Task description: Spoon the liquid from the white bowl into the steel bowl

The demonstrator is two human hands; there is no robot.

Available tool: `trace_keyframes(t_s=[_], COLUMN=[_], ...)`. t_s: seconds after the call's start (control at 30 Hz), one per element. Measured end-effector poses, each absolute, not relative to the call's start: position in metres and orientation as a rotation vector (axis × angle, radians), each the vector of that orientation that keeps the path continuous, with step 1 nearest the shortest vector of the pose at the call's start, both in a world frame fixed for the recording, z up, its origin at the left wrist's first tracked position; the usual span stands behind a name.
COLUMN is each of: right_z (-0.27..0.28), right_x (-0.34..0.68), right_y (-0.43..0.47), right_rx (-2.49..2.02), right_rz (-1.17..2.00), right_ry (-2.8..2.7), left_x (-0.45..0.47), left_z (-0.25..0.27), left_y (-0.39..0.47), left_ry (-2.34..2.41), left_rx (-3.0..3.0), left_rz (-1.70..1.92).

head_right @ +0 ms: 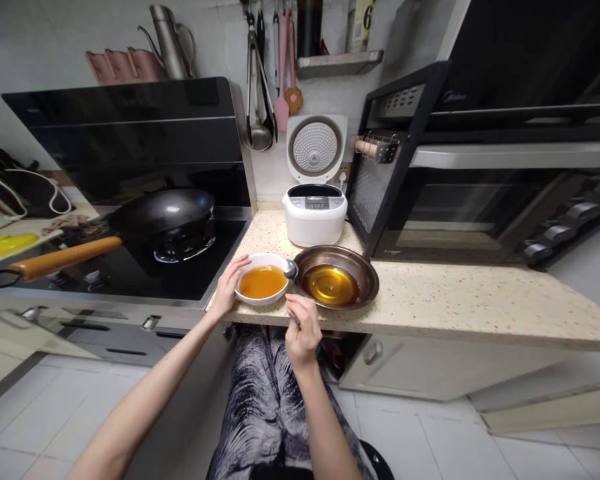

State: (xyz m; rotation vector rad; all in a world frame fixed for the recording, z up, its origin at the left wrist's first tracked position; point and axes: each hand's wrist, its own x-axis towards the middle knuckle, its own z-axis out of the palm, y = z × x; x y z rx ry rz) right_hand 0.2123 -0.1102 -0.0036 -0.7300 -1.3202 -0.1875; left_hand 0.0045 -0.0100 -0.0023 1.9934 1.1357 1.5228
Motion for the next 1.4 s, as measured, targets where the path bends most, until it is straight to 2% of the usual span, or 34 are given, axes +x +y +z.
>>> trace_keyframes(t_s=[0.47, 1.4], right_z=[-0.012, -0.019], right_x=[0.193, 0.18], right_y=[-0.096, -0.095], right_rx=[-0.758, -0.838], right_rz=[-0.044, 0.273], right_ry=[-1.533, -1.212], left_x=[0.006, 0.006], left_z=[0.001, 0.001], left_y=[-0.013, -0.013], left_ry=[1.125, 1.129], left_rx=[2.004, 1.987], left_rz=[1.517, 1.524])
